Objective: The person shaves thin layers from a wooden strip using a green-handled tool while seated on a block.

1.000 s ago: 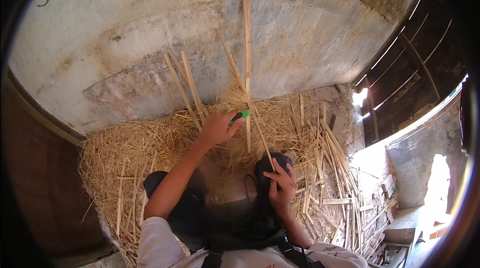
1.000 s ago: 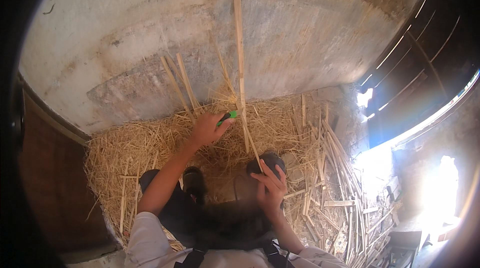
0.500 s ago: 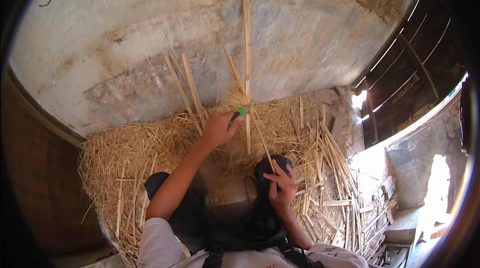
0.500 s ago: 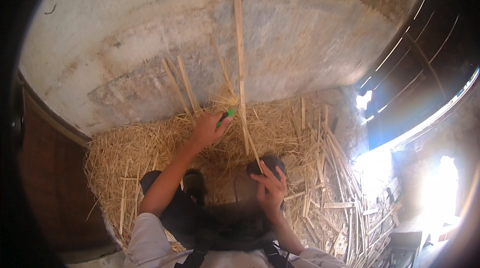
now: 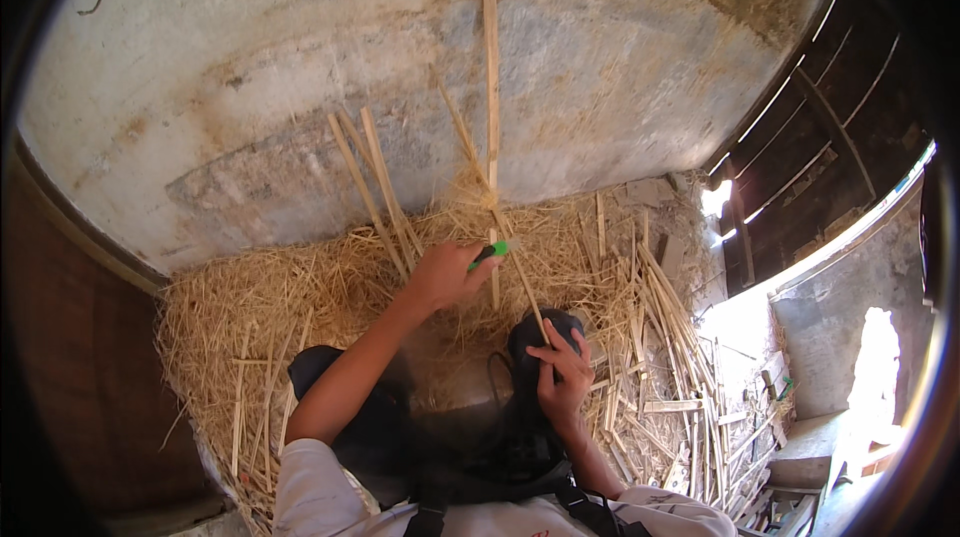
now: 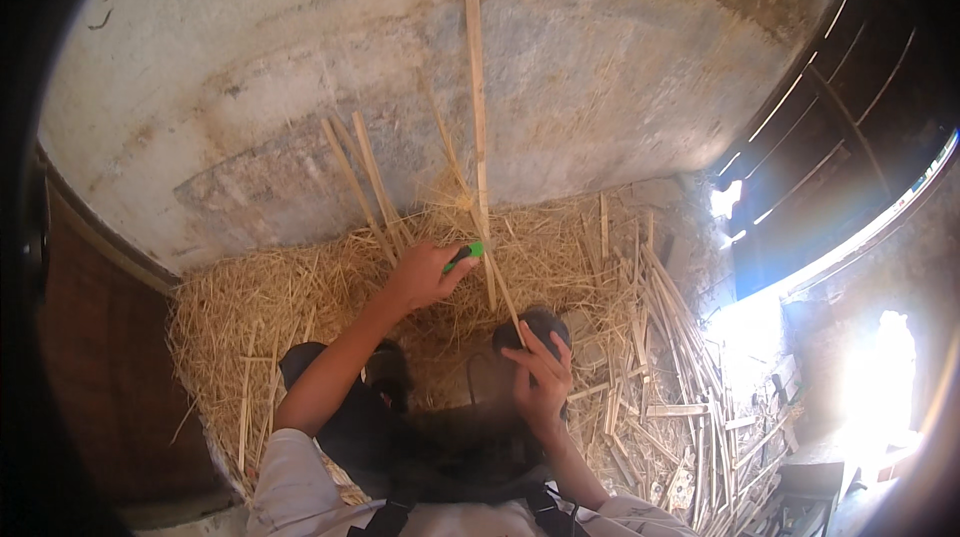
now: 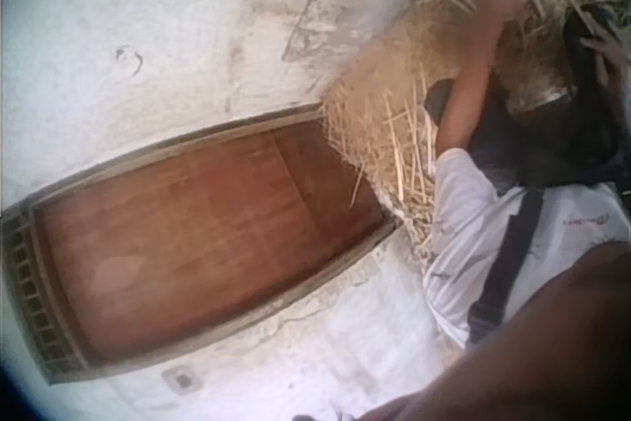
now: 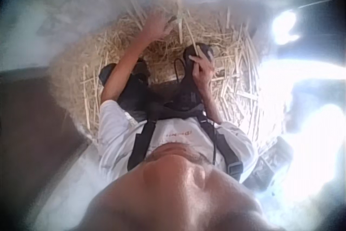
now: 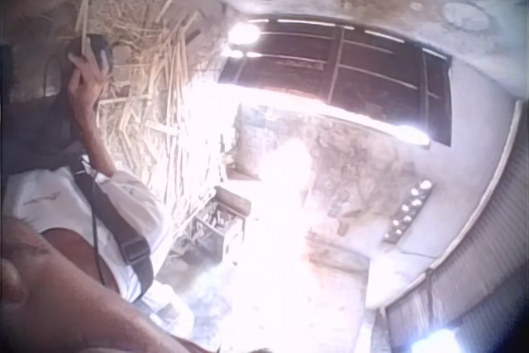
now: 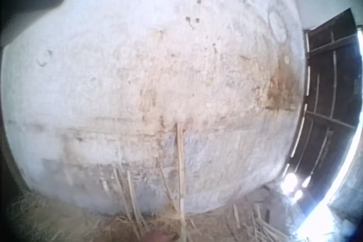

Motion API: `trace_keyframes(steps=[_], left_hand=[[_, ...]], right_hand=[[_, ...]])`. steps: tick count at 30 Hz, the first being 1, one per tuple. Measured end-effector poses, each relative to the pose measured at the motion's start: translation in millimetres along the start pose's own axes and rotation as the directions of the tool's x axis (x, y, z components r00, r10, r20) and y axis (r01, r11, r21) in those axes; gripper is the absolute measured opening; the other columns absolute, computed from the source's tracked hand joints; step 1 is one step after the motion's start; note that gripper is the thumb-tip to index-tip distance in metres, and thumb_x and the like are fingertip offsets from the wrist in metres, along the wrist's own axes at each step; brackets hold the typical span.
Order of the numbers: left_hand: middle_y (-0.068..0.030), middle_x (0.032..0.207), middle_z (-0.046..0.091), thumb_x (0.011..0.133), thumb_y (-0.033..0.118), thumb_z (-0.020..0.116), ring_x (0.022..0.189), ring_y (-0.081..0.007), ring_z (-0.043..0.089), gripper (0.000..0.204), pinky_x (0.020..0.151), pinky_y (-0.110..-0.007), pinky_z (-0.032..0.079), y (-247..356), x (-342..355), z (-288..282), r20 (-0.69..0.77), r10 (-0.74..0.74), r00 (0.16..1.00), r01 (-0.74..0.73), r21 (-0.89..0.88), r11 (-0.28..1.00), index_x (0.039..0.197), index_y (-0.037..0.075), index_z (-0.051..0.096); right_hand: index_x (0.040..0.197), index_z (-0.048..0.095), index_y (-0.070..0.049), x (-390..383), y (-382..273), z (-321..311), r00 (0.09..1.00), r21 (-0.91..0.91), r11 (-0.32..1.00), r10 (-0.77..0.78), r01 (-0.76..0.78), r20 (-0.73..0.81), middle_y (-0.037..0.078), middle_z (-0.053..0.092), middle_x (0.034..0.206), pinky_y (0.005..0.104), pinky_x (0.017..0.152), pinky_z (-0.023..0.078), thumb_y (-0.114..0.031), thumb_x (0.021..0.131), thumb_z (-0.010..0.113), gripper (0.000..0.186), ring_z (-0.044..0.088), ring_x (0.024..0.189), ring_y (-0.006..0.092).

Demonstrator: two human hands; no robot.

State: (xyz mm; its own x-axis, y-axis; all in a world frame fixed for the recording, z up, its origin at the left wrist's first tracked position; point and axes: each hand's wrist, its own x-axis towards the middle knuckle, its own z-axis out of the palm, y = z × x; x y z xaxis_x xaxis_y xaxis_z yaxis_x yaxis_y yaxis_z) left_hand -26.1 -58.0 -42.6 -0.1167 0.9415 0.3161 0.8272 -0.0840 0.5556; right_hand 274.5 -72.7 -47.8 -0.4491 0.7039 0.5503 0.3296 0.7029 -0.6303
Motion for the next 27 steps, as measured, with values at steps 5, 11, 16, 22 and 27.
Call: trace_keyframes(steps=[5,11,16,22,27], left_hand=[[-0.0114,0.055,0.055,0.113,0.050,0.054,0.048,-0.0308,0.057,0.054,0.052,-0.048,0.047,-23,4,2,-0.105,-0.108,0.989,0.109,0.004,0.994,0.102,0.001,0.074],[-0.0106,0.055,0.054,0.113,0.050,0.053,0.048,-0.0290,0.057,0.053,0.054,-0.048,0.048,-17,6,-16,0.098,-0.027,0.995,0.024,0.029,0.999,0.102,0.003,0.074],[-0.0110,0.056,0.055,0.113,0.049,0.056,0.048,-0.0290,0.056,0.052,0.053,-0.047,0.046,-10,6,-4,-0.013,0.040,0.999,-0.041,-0.044,0.998,0.095,0.004,0.073],[-0.0121,0.058,0.058,0.112,0.052,0.056,0.049,-0.0299,0.056,0.055,0.053,-0.046,0.045,-4,5,-10,0.053,-0.019,0.998,0.018,0.022,1.000,0.097,0.003,0.075],[-0.0139,0.060,0.061,0.112,0.053,0.055,0.050,-0.0320,0.058,0.057,0.054,-0.048,0.047,-5,-4,-2,-0.031,0.024,0.999,-0.022,0.069,0.997,0.099,0.002,0.076]], right_hand=[[0.097,0.085,-0.011,-1,-3,4,1.000,-0.002,1.000,-0.025,0.025,-0.001,0.017,0.078,0.131,0.0510,0.118,0.044,0.008,0.083,0.069,0.028,0.076,0.119,0.0277],[0.096,0.085,-0.012,-1,0,4,0.999,-0.026,0.999,-0.029,0.029,-0.019,0.015,0.079,0.131,0.0503,0.117,0.045,0.007,0.083,0.069,0.028,0.077,0.118,0.0263],[0.095,0.085,-0.012,-4,-3,2,1.000,-0.022,1.000,0.006,-0.007,-0.015,0.016,0.079,0.130,0.0506,0.117,0.045,0.007,0.084,0.070,0.026,0.077,0.118,0.0266],[0.094,0.085,-0.012,-1,1,3,0.999,-0.031,0.999,-0.022,0.021,-0.031,0.016,0.079,0.130,0.0501,0.117,0.045,0.007,0.084,0.070,0.026,0.077,0.118,0.0267],[0.094,0.085,-0.011,-1,-4,2,0.999,-0.045,0.998,-0.037,0.036,-0.023,0.015,0.079,0.129,0.0499,0.117,0.046,0.007,0.084,0.069,0.026,0.077,0.118,0.0265]])
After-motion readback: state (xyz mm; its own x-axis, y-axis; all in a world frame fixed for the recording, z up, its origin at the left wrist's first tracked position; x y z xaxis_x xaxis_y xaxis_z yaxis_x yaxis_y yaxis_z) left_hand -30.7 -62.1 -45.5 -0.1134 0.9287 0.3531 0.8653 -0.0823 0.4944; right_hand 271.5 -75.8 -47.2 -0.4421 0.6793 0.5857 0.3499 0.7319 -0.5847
